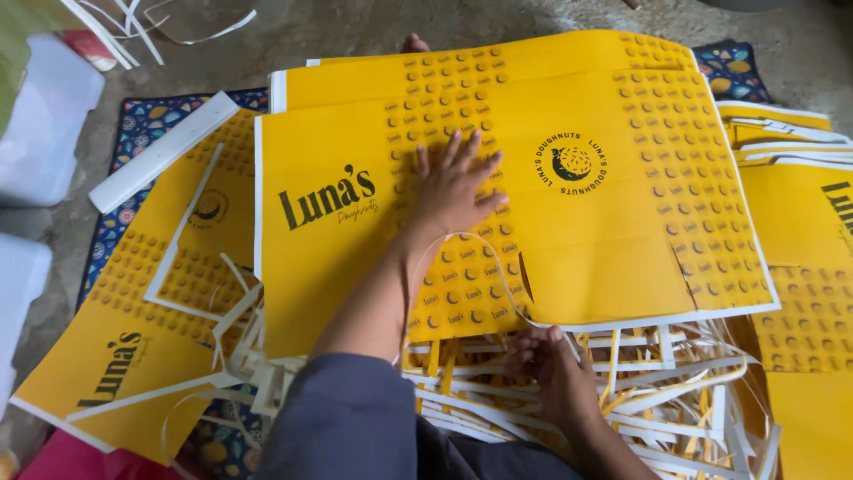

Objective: Stripping the waste paper borders from printed donut box templates

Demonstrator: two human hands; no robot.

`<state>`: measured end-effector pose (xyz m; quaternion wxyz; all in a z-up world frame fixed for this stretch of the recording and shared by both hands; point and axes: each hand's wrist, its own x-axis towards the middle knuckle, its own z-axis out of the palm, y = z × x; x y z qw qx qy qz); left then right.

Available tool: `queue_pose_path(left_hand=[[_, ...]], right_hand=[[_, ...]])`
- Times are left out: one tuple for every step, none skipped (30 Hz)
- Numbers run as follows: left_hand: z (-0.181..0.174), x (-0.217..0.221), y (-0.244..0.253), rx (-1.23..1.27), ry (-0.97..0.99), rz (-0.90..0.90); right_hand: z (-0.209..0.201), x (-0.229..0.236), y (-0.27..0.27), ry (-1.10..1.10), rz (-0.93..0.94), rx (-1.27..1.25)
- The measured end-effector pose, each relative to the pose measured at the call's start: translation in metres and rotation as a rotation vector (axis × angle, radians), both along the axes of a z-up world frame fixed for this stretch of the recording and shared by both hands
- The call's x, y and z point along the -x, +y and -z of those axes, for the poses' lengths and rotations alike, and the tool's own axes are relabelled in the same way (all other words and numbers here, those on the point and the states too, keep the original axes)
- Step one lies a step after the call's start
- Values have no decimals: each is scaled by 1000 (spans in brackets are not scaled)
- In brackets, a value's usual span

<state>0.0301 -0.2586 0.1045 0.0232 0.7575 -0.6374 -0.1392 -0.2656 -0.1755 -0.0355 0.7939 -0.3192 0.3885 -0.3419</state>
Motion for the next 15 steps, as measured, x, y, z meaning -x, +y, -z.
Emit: queue_pose_path(left_hand=[[-4,3,0,4,3,0],[-8,5,1,-48,-41,-21],[-12,7,2,-101,-84,-42],[-11,7,0,-103,-84,-43],[-10,7,-2,-99,-68,-41],[-9,6,0,-99,-49,-45],[-5,5,1,-104,-47,-54],[-3,5,-1,-86,-38,-52],[0,5,-3,-69,-29,-50],[-2,5,-2,-74,-24,-44],[-3,6,-1,-67,-27,-47],[-5,5,-2,-56,-34,-49],[-6,5,-1,-58,-34,-42],[-8,5,-2,-88,-51,-41],[-10,6,-3,-118,-70,-41]], right_hand=[[-3,-3,-1,3,0,4],[-5,-7,-1,22,101,-38],[-7,-11,0,41,203,-81],[-12,-14,-1,41,201,-83],[-17,-16,-1,114,180,-89],[-23,-19,-1,189,151,-98],[-23,-15,1,192,141,-102],[-24,-14,1,201,115,-102],[-24,-12,0,209,90,-102],[-25,-8,3,214,95,-107],[-26,-4,5,242,102,-133],[-26,-3,7,265,111,-155],[-28,3,13,265,118,-158],[-30,9,17,294,114,-168],[-32,15,21,323,109,-178]])
